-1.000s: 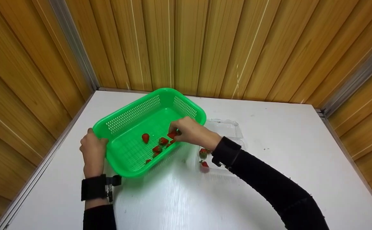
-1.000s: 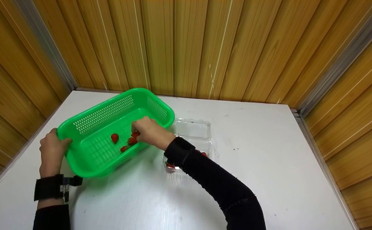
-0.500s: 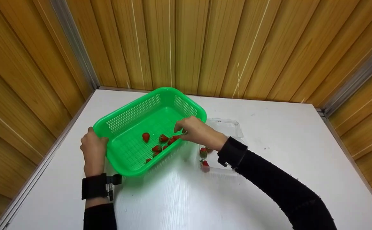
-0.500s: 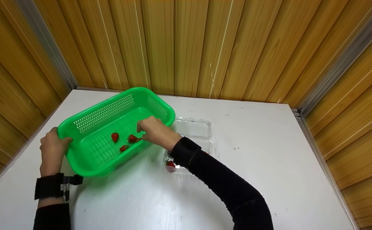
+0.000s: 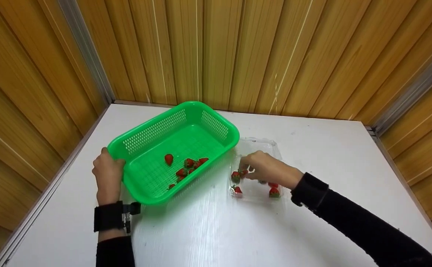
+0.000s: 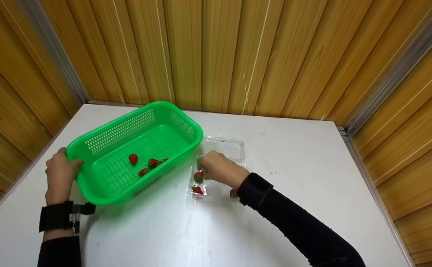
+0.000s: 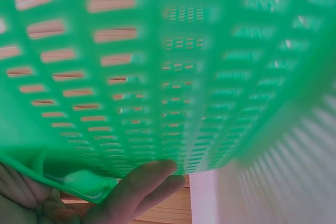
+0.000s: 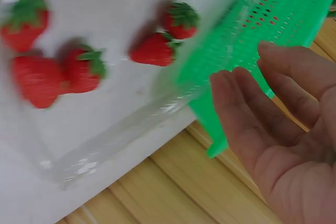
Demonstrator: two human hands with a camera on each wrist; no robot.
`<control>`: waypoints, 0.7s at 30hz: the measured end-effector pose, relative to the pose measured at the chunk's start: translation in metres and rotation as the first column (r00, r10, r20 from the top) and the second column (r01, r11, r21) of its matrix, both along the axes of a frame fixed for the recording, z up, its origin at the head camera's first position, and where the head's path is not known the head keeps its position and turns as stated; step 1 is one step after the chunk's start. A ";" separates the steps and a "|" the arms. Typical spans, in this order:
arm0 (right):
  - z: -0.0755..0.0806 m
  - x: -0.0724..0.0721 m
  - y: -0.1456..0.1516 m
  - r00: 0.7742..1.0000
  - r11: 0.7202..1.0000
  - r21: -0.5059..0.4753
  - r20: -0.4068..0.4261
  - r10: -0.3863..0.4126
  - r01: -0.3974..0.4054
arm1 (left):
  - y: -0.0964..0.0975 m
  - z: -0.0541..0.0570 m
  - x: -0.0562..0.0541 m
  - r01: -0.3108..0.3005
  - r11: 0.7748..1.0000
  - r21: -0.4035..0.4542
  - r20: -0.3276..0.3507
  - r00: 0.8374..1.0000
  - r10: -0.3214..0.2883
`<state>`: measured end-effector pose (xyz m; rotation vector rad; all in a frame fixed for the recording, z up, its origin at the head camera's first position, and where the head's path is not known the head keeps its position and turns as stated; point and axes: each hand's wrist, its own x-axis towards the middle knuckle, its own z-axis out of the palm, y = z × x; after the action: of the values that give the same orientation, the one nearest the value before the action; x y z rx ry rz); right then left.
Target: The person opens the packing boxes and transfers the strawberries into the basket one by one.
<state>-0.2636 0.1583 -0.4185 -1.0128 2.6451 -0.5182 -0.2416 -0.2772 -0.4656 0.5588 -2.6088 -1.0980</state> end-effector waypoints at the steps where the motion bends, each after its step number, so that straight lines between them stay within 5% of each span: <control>1: -0.003 0.003 0.006 1.000 0.999 0.031 0.012 -0.006 0.006 | 0.000 0.000 0.000 0.000 1.000 0.003 0.006 1.000 -0.001; 8: -0.015 0.021 0.033 0.996 0.975 0.216 0.069 -0.061 0.045 | -0.005 0.001 0.002 -0.005 1.000 0.002 0.049 0.999 0.005; 21: -0.023 0.026 0.042 1.000 0.955 0.295 -0.008 0.002 0.001 | 0.001 0.001 0.000 -0.002 1.000 0.002 0.013 1.000 0.002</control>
<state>-0.2378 0.2001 -0.4414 -0.9231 2.6244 -0.1104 -0.2412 -0.2759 -0.4651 0.5710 -2.6181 -1.1000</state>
